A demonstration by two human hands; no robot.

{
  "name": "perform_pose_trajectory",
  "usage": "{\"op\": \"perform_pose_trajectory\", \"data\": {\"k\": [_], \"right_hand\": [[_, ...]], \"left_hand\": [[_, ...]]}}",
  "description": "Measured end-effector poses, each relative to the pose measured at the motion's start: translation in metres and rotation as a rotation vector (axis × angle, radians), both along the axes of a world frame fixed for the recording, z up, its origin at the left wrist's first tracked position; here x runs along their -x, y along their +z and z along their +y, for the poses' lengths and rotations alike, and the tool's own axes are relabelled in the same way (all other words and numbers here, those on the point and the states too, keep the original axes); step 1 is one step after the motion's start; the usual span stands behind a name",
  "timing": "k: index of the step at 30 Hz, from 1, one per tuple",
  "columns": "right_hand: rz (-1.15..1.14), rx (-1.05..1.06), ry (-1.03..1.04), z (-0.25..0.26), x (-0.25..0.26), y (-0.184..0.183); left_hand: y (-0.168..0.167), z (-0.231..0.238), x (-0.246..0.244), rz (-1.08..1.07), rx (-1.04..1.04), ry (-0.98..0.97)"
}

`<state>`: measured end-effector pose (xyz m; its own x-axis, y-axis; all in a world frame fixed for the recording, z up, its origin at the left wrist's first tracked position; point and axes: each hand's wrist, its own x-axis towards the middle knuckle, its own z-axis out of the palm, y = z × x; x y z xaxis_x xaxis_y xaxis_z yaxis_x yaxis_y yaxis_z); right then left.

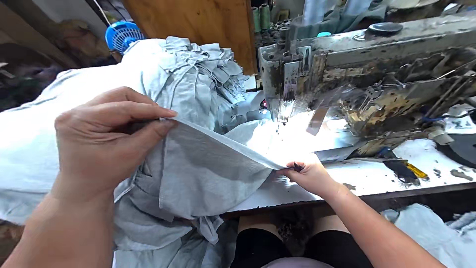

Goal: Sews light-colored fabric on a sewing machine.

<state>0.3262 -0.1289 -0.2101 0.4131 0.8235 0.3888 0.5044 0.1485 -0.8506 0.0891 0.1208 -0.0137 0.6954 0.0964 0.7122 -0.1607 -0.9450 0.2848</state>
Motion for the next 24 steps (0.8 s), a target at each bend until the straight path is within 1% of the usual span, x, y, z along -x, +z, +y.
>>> {"op": "perform_pose_trajectory", "data": {"k": [5, 8, 11, 13, 16, 19, 21, 24], "right_hand": [[-0.065, -0.105, 0.005, 0.002, 0.001, -0.007], [-0.128, -0.113, 0.017, 0.001, 0.003, -0.007], [-0.173, -0.124, 0.022, 0.001, 0.005, -0.009], [-0.187, -0.108, 0.021, 0.000, 0.005, -0.008], [-0.190, -0.074, 0.033, -0.001, 0.005, -0.006], [-0.145, -0.021, 0.035, -0.003, 0.006, -0.003], [-0.081, 0.015, 0.048, -0.003, 0.005, 0.000], [0.028, 0.011, 0.054, -0.002, 0.004, 0.003]], "left_hand": [[0.002, -0.025, -0.018, 0.095, -0.182, -0.064], [0.000, -0.035, -0.028, 0.183, -0.411, -0.081], [-0.005, -0.041, -0.037, 0.311, -0.628, -0.021], [-0.009, -0.046, -0.043, 0.416, -0.624, -0.013], [-0.037, -0.025, -0.055, 0.395, -0.653, -0.069], [-0.047, -0.017, -0.063, 0.410, -0.648, -0.064], [-0.051, -0.013, -0.068, 0.397, -0.579, -0.061], [-0.061, -0.018, -0.075, 0.391, -0.328, -0.100]]}}
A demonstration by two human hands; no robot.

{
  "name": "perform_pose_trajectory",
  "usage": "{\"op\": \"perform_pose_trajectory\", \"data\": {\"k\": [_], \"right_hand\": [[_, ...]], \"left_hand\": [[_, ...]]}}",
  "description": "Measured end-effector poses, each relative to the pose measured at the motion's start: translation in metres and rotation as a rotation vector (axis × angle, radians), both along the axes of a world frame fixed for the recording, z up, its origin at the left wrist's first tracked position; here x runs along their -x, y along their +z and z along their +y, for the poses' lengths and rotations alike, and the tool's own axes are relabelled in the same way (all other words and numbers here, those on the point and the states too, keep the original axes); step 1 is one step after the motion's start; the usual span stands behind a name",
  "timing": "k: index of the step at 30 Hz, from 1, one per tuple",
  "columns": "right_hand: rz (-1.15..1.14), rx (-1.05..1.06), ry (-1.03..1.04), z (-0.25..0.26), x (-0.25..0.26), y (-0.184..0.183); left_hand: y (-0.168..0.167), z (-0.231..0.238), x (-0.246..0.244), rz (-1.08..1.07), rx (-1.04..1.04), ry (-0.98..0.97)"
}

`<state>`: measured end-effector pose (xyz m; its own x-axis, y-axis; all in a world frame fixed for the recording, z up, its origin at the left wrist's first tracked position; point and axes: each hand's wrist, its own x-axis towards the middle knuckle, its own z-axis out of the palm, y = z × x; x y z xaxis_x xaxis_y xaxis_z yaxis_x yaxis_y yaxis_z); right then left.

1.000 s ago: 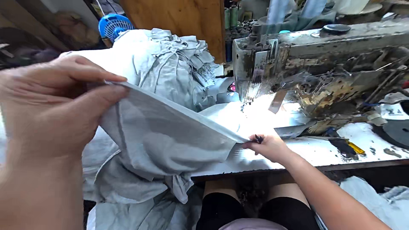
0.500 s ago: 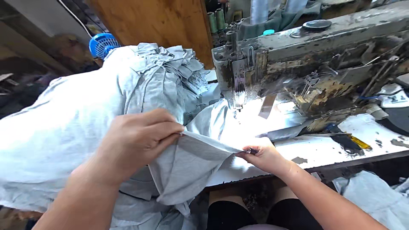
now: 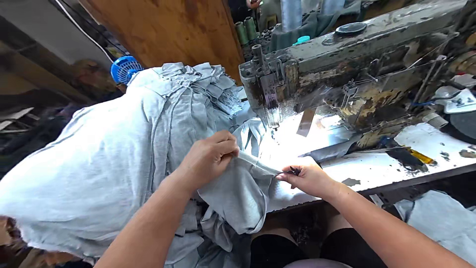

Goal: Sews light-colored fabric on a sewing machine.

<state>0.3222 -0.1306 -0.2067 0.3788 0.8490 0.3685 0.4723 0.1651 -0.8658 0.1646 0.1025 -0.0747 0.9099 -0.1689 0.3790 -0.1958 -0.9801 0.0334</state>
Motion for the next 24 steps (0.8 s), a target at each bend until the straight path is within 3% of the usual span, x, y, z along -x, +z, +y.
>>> {"op": "perform_pose_trajectory", "data": {"k": [3, 10, 18, 24], "right_hand": [[0.091, -0.006, 0.006, 0.001, -0.001, 0.004], [0.191, 0.043, 0.053, -0.002, -0.003, 0.006], [0.263, 0.125, 0.022, -0.001, -0.002, 0.007], [0.185, 0.008, 0.064, 0.001, -0.002, -0.001]], "left_hand": [[-0.009, -0.015, -0.006, 0.069, 0.107, -0.026], [-0.007, -0.060, -0.014, 0.134, -0.154, -0.292], [0.012, -0.036, -0.022, 0.046, -0.373, -0.183], [0.006, -0.018, -0.026, 0.056, -0.274, -0.104]]}}
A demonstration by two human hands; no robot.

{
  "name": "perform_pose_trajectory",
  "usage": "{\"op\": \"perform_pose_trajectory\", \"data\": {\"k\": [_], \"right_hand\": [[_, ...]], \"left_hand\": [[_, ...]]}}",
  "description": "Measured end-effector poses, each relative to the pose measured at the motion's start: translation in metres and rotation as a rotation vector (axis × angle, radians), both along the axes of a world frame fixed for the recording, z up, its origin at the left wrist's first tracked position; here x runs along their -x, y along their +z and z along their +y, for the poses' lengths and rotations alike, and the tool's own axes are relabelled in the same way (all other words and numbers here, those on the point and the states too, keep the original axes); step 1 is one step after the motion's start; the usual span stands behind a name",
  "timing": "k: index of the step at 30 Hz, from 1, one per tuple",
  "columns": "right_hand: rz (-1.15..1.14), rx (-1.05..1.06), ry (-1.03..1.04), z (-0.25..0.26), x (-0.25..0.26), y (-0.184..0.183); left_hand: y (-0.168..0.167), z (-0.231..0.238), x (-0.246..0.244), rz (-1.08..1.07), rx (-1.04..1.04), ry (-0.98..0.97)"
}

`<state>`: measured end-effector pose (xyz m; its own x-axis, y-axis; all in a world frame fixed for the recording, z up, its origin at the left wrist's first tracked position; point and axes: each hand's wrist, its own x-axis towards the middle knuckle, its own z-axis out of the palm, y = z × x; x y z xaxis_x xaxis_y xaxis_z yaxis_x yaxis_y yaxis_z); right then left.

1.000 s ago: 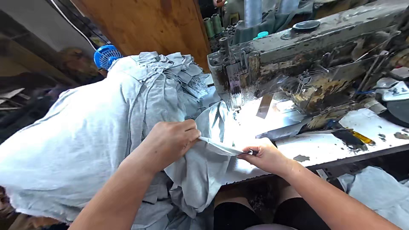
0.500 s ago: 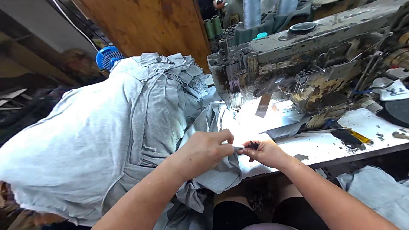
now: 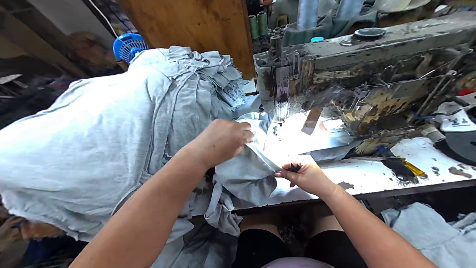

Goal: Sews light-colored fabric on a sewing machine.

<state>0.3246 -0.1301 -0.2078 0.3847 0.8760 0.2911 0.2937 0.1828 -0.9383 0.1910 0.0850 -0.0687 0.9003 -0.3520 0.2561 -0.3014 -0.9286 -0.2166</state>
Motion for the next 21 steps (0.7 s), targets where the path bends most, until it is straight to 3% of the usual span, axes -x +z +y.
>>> {"op": "perform_pose_trajectory", "data": {"k": [3, 6, 7, 10, 13, 15, 21], "right_hand": [[-0.012, -0.031, -0.020, 0.000, 0.002, -0.002], [-0.006, -0.051, -0.015, -0.002, 0.001, 0.000], [-0.010, -0.038, -0.015, -0.002, 0.001, 0.001], [-0.016, 0.027, -0.033, -0.002, 0.001, 0.003], [-0.007, 0.042, -0.056, 0.001, 0.001, 0.003], [0.014, 0.044, -0.063, 0.001, 0.001, 0.003], [-0.015, 0.041, -0.072, 0.000, 0.002, 0.003]], "left_hand": [[-0.003, 0.004, 0.002, 0.055, 0.194, 0.009], [-0.008, -0.020, 0.004, 0.207, 0.430, -0.102], [-0.008, -0.027, 0.004, 0.234, 0.418, -0.136], [-0.004, -0.025, 0.002, 0.103, 0.102, -0.093], [-0.020, 0.030, -0.009, -0.069, -0.006, -0.052], [-0.025, 0.051, -0.015, -0.100, 0.031, -0.071], [0.008, -0.019, -0.001, 0.025, 0.042, -0.127]]}}
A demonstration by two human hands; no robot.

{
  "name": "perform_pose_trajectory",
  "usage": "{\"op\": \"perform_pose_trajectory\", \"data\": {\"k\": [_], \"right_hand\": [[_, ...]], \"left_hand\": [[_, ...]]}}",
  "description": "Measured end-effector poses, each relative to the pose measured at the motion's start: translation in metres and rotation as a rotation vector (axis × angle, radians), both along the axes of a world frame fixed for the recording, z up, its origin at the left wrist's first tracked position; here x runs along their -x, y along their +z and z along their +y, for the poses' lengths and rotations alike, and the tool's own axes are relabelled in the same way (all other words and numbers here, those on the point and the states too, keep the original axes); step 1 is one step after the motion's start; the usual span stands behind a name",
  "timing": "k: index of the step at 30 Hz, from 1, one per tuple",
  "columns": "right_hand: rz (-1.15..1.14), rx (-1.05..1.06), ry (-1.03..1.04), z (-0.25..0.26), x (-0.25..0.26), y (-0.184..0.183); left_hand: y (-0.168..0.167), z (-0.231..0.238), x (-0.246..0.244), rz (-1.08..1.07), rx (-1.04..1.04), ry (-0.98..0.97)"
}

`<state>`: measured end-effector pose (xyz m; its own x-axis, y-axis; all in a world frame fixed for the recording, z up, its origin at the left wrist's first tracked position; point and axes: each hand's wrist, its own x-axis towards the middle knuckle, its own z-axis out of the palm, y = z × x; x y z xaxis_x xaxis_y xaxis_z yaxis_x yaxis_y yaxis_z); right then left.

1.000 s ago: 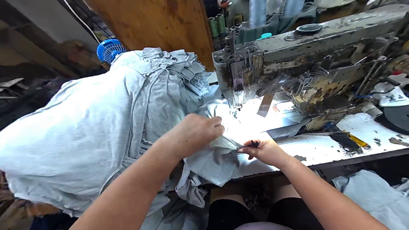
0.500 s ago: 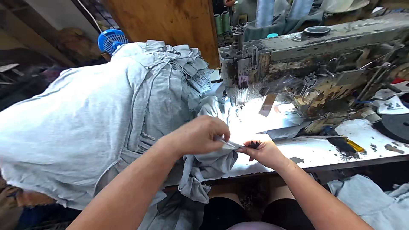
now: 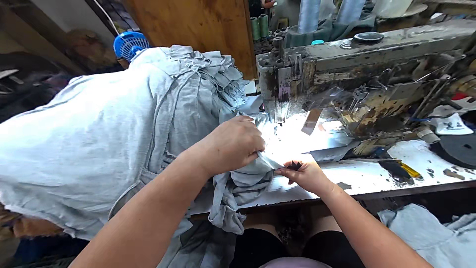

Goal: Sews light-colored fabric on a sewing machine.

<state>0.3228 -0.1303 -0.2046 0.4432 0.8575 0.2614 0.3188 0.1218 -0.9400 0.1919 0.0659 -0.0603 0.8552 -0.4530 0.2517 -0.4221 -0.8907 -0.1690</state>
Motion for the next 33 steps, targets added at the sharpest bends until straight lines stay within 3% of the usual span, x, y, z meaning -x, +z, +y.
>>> {"op": "perform_pose_trajectory", "data": {"k": [3, 8, 12, 15, 20, 28, 31, 33], "right_hand": [[0.001, 0.006, -0.011, 0.000, 0.001, 0.001], [-0.003, -0.019, -0.019, 0.000, 0.000, 0.002], [0.001, -0.017, -0.029, 0.001, 0.000, 0.004], [0.037, 0.005, -0.045, 0.002, 0.000, 0.008], [0.016, -0.043, -0.017, 0.001, 0.000, 0.001], [0.006, -0.119, -0.042, -0.003, 0.004, -0.003], [-0.030, -0.190, -0.035, -0.005, 0.007, -0.006], [-0.132, -0.215, -0.062, -0.011, 0.014, -0.013]], "left_hand": [[-0.002, 0.006, -0.006, -0.020, -0.111, 0.027], [-0.007, 0.003, -0.009, 0.040, 0.024, 0.041], [-0.009, 0.007, -0.015, 0.070, -0.101, 0.131], [-0.014, 0.010, -0.015, 0.062, -0.041, 0.184], [-0.007, -0.003, -0.011, 0.255, 0.101, 0.184], [-0.004, -0.027, 0.001, 0.104, 0.076, 0.142], [-0.029, -0.052, 0.003, 0.049, 0.164, 0.156], [-0.059, -0.056, 0.003, 0.007, 0.113, 0.202]]}}
